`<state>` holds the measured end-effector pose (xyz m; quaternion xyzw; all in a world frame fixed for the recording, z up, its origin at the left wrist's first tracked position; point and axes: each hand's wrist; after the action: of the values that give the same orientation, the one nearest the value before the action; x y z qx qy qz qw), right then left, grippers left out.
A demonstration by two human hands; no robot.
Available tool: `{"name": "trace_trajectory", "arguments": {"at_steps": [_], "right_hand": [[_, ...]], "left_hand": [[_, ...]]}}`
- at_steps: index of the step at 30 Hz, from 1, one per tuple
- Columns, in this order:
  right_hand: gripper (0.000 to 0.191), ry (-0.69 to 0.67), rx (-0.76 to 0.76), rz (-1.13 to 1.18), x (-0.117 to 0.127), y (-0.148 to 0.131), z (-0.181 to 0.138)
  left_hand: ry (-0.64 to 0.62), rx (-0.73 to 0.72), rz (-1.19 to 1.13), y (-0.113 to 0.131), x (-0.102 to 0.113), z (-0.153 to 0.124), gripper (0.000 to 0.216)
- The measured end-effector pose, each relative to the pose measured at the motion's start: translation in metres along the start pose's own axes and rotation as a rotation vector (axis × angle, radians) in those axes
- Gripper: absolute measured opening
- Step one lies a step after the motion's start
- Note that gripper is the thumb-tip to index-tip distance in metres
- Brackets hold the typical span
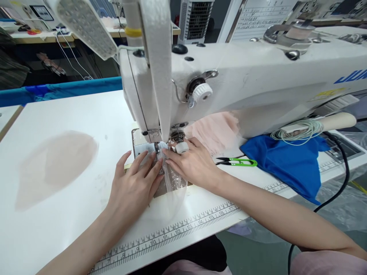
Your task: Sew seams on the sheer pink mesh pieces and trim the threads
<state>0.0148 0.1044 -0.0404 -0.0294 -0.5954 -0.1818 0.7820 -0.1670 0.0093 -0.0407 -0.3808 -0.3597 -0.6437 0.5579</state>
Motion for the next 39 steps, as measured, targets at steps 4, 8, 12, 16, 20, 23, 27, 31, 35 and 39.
{"name": "trace_trajectory", "arguments": {"at_steps": [4,8,12,16,20,23,27,31,35,39], "right_hand": [[0.031,0.000,0.003,-0.011,0.001,0.000,0.001],[0.031,-0.001,-0.002,-0.012,0.000,0.000,0.001],[0.032,-0.006,-0.007,-0.019,-0.002,0.001,0.000],[0.032,0.009,-0.006,-0.016,-0.003,0.002,0.000],[0.028,0.046,-0.001,-0.019,-0.001,0.002,0.000],[0.027,0.089,0.021,0.053,0.012,0.005,-0.002],[0.021,-0.076,0.077,0.419,0.043,0.008,-0.007],[0.006,-0.334,0.177,0.624,0.060,0.008,-0.010],[0.019,-0.304,0.084,0.692,0.059,0.008,-0.008],[0.007,-0.257,0.015,0.757,0.057,0.008,-0.007]], "left_hand": [[0.001,0.012,-0.016,-0.001,-0.002,0.000,0.033],[-0.008,0.007,-0.004,-0.002,-0.002,0.001,0.031],[-0.011,-0.002,0.016,-0.004,-0.002,0.002,0.030],[-0.018,0.006,0.013,-0.004,-0.004,0.002,0.031],[-0.035,0.002,0.005,-0.004,-0.001,0.003,0.034],[-0.032,0.014,-0.027,-0.004,0.013,0.002,0.030],[-0.351,0.031,-0.236,-0.002,0.045,-0.009,0.021],[-0.506,0.000,-0.137,0.011,0.057,-0.023,0.022],[-0.398,-0.011,-0.024,0.017,0.040,-0.021,0.028],[-0.451,0.177,-0.274,0.006,0.030,-0.004,0.034]]}}
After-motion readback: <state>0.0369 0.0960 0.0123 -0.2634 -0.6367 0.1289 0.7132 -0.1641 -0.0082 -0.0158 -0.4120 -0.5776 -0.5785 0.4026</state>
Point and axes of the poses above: each hand's wrist, its own z-axis towards the middle knuckle, its own x-axis out of the back of the hand, y = z × x, and after that the axes turned 15 degrees about x, right-handed
